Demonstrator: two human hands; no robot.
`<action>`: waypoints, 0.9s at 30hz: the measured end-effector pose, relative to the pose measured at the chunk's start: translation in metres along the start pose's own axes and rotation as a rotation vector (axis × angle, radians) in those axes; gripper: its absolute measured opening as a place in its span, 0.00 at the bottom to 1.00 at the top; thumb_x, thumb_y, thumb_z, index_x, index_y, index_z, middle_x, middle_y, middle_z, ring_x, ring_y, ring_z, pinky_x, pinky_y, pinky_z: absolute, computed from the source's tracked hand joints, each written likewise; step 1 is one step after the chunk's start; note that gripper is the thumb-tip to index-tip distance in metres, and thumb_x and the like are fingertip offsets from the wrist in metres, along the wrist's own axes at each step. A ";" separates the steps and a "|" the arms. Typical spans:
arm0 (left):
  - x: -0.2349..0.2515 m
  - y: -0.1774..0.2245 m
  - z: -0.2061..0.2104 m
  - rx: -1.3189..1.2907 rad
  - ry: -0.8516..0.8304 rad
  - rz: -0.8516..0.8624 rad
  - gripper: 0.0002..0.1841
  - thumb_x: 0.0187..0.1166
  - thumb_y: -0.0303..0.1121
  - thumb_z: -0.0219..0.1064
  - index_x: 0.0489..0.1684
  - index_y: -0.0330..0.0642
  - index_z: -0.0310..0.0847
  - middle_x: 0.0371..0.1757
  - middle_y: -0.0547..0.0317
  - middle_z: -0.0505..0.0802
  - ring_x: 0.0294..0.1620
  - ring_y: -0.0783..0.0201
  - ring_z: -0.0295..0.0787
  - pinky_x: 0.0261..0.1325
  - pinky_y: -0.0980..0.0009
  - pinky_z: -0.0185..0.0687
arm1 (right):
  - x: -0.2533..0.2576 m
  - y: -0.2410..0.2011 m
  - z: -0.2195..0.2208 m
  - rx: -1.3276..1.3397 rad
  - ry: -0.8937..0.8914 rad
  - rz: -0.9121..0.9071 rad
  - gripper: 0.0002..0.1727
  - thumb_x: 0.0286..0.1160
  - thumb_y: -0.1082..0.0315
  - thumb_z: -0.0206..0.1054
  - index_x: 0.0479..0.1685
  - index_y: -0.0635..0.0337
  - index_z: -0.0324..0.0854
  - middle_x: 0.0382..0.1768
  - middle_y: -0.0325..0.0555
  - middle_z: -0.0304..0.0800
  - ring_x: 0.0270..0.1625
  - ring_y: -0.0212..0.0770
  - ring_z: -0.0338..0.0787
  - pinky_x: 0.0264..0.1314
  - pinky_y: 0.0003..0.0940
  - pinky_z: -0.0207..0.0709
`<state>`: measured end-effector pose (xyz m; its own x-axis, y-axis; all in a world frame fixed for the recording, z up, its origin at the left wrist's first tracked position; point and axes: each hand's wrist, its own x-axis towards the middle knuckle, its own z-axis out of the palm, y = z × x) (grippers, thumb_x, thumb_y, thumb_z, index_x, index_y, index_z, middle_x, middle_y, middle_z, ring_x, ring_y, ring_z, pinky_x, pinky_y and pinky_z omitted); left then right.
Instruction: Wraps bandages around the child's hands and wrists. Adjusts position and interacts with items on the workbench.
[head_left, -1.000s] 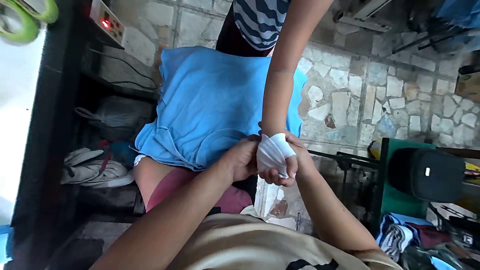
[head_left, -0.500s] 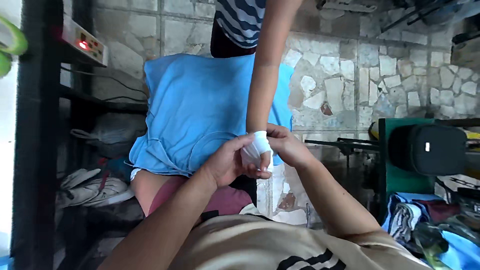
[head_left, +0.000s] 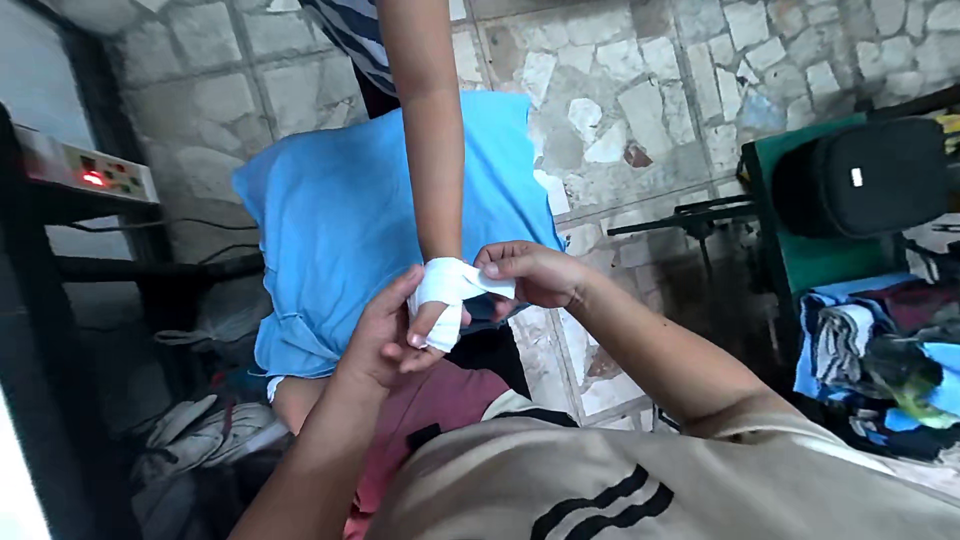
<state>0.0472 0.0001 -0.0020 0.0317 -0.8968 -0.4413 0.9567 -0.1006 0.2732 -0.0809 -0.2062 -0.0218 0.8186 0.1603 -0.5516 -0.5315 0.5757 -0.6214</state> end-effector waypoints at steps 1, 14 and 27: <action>-0.001 0.002 0.001 0.008 -0.002 0.014 0.23 0.78 0.56 0.68 0.52 0.45 0.88 0.33 0.52 0.95 0.16 0.73 0.86 0.16 0.83 0.78 | 0.000 0.001 0.002 -0.025 -0.019 -0.036 0.08 0.74 0.63 0.63 0.46 0.54 0.78 0.30 0.39 0.90 0.25 0.31 0.90 0.31 0.29 0.89; -0.006 0.003 0.001 0.096 0.166 0.059 0.24 0.80 0.61 0.62 0.38 0.49 0.89 0.26 0.58 0.92 0.17 0.73 0.85 0.26 0.81 0.84 | 0.010 0.015 0.040 -0.494 0.253 -0.406 0.18 0.70 0.77 0.55 0.57 0.69 0.81 0.37 0.46 0.89 0.33 0.29 0.84 0.36 0.27 0.78; -0.010 0.007 -0.002 0.217 0.193 0.042 0.30 0.84 0.64 0.52 0.32 0.47 0.86 0.20 0.61 0.89 0.06 0.79 0.71 0.11 0.86 0.69 | 0.004 0.028 0.012 -0.157 0.142 -0.245 0.14 0.82 0.73 0.49 0.56 0.61 0.78 0.32 0.41 0.92 0.34 0.32 0.93 0.46 0.31 0.89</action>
<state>0.0538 0.0096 0.0022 0.1441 -0.8059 -0.5742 0.8697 -0.1737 0.4620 -0.0897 -0.1796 -0.0350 0.8934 -0.0875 -0.4406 -0.3589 0.4510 -0.8172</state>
